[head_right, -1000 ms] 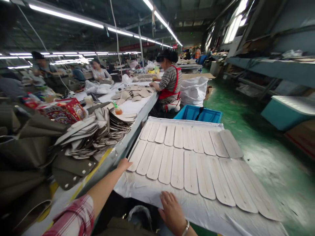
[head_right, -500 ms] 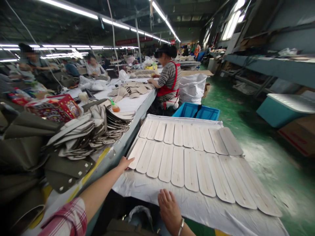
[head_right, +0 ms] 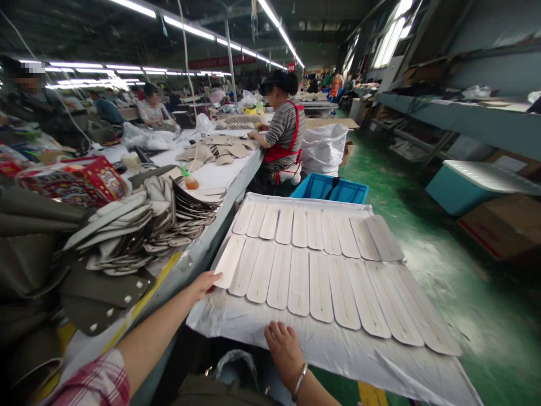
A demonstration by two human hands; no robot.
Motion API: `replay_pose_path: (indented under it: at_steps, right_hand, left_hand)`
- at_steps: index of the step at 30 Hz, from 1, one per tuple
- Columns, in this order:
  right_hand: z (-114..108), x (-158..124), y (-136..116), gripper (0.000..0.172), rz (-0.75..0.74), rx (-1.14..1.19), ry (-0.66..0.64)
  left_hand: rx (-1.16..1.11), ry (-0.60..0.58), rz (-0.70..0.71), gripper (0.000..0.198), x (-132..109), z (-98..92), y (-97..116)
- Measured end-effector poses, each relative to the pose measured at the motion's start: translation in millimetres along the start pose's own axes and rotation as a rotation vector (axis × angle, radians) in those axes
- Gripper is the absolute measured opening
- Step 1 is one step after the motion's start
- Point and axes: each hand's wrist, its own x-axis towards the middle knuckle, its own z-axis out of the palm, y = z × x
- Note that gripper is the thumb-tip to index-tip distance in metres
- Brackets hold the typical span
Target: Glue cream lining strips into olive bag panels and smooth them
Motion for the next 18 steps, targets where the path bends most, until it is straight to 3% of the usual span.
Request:
replay_pose_path:
  at_steps: [4, 8, 12, 15, 18]
  right_hand:
    - [-0.1, 4.5, -1.1, 0.029, -0.015, -0.037, -0.007]
    - [-2.5, 6.3, -2.1, 0.031, 0.029, -0.017, -0.012]
    - [2.6, 5.2, -2.1, 0.028, 0.041, -0.031, 0.036]
    - [8.4, 3.8, -2.8, 0.028, 0.060, -0.044, 0.070]
    - [14.5, 2.0, -6.0, 0.026, 0.043, -0.095, 0.094]
  left_hand:
    - [-0.066, -0.021, 0.006, 0.023, -3.7, 18.1, 14.7]
    - [-0.139, -0.003, 0.027, 0.016, -15.4, 3.9, 29.0]
    - [-0.128, -0.046, 0.072, 0.023, -37.1, -2.6, 22.3]
    - [-0.124, -0.063, 0.193, 0.023, -48.4, 5.9, 13.2]
    - [0.003, -0.095, 0.229, 0.019, -53.0, 15.3, 6.5]
